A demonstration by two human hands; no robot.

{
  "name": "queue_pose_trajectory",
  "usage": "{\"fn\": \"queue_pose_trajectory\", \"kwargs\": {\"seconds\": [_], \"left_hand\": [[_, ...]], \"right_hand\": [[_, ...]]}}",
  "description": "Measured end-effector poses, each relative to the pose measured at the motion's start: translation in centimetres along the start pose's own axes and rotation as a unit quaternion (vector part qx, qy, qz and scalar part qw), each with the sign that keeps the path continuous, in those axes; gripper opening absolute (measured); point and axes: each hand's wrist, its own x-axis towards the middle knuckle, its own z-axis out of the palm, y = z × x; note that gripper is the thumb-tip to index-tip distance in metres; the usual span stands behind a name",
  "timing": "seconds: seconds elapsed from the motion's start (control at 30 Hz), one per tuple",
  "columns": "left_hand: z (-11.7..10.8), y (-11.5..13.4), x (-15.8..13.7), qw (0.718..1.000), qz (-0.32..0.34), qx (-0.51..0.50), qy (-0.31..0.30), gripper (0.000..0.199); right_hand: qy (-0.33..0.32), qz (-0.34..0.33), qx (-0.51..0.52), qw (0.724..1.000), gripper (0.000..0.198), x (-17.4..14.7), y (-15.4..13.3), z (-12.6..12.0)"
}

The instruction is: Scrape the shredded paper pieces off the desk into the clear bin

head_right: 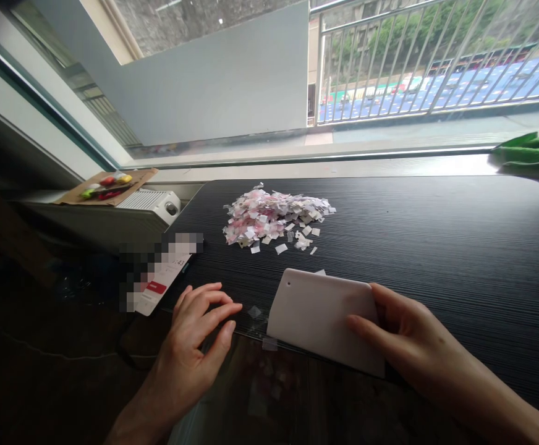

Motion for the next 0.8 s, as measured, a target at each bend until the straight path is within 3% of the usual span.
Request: {"fn": "queue_pose_trajectory", "kwargs": {"seconds": [0.13, 0.33, 0.5, 0.67, 0.8], "left_hand": [[0.0, -0.1, 0.0, 1.000, -0.002, 0.000, -0.001, 0.026], [0.1, -0.1, -0.1, 1.000, -0.004, 0.000, -0.003, 0.026], [0.1, 0.0, -0.3, 1.000, -0.002, 0.000, -0.002, 0.027], [0.0, 0.0, -0.4, 1.000, -0.001, 0.008, -0.018, 0.029], [0.1, 0.2, -0.4, 1.000, 0.004, 0.016, -0.022, 0.030]], "right_hand": [[-0.054, 0.083, 0.106, 0.989, 0.031, -0.2, 0.0, -0.5], [-0.043, 0.057, 0.099, 0.992, 0.028, 0.1, 1.6, -1.4], [-0.080, 0.088, 0.110, 0.987, 0.029, -0.4, -0.2, -0.4], [0.045, 0.024, 0.036, 0.998, 0.032, 0.0, -0.8, 0.3], [0.055, -0.010, 0.008, 0.998, 0.032, 0.6, -0.4, 1.0]]}}
